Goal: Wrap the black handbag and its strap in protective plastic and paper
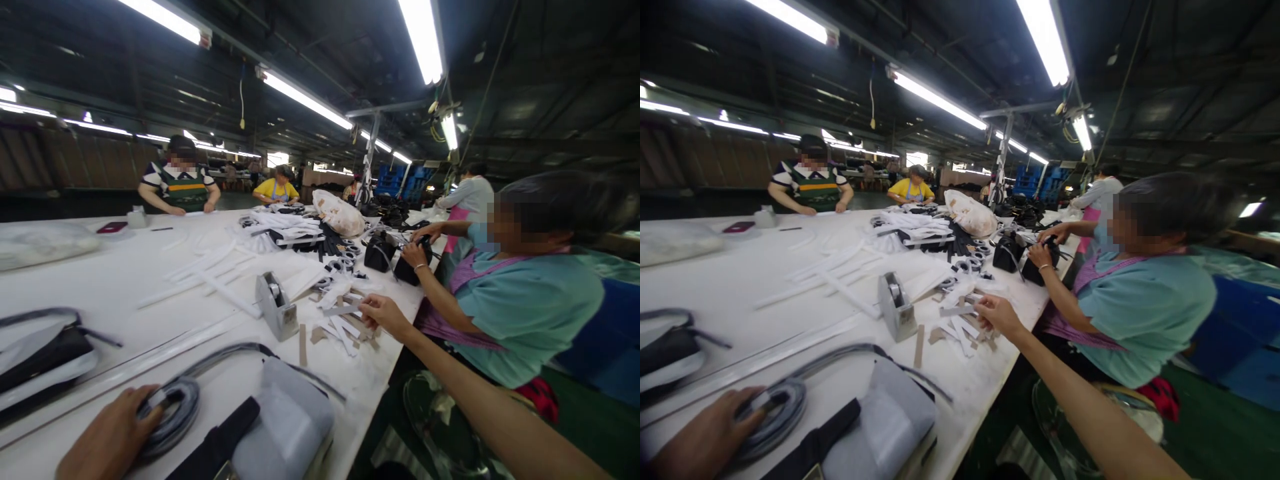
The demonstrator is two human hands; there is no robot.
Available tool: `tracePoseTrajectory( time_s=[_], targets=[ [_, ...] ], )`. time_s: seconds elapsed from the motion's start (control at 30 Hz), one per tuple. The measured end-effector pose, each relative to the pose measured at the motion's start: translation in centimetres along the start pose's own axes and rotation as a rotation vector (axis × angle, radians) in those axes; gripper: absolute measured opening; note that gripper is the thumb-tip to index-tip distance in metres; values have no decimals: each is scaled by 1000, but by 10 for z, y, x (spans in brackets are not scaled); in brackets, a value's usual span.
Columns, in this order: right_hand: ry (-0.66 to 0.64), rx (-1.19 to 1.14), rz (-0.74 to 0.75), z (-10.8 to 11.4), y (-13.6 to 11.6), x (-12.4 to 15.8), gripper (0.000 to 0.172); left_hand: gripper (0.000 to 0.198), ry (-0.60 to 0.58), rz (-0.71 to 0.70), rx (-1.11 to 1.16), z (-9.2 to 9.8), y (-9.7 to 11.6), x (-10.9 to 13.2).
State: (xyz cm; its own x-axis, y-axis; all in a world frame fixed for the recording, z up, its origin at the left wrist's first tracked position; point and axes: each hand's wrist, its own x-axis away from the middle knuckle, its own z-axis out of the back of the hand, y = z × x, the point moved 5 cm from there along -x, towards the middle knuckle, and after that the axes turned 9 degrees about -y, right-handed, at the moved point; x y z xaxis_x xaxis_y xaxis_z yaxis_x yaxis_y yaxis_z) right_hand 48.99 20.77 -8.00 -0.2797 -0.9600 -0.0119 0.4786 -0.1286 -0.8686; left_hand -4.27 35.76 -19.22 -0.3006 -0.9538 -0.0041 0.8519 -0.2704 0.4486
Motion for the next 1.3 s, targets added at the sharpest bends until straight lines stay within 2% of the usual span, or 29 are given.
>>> tracePoseTrajectory(
  time_s=[0.07, 0.17, 0.33, 0.4, 0.5, 0.57, 0.63, 0.7, 0.77, 0.87, 1.07, 1.3],
  targets=[
    [2, -43, 19, -17, -1, 6, 42, 43, 7, -3, -22, 4, 5, 3],
    [17, -59, 53, -41, 0, 17, 44, 48, -50, 5, -29, 7, 12, 6],
    [70, 38, 154, -63, 0, 38, 24, 49, -40, -6, -17, 10, 13, 7],
    [27, 185, 264, -69, -3, 46, 18, 48, -30, -8, -22, 10, 13, 7],
    [-113, 554, 440, -83, -5, 57, 23, 48, -55, -3, -33, 8, 13, 7],
    [-180, 736, 478, -91, -2, 62, 25, 49, -69, 5, -43, 9, 14, 7],
    [-205, 801, 485, -95, 0, 64, 22, 52, -70, 20, -51, 10, 15, 8],
    [-213, 758, 496, -97, 2, 65, 17, 54, -74, 28, -54, 12, 18, 10],
    [-222, 592, 478, -97, 4, 63, 11, 56, -85, 33, -56, 13, 20, 11],
    [-226, 278, 331, -96, 17, 55, 2, 56, -84, 45, -56, 15, 24, 13],
    [-208, -10, 103, -99, 39, 44, 18, 53, -79, 62, -52, 16, 27, 13],
    [-224, -236, -77, -109, 43, 38, 35, 52, -51, 34, -54, 14, 19, 11]
  ],
)
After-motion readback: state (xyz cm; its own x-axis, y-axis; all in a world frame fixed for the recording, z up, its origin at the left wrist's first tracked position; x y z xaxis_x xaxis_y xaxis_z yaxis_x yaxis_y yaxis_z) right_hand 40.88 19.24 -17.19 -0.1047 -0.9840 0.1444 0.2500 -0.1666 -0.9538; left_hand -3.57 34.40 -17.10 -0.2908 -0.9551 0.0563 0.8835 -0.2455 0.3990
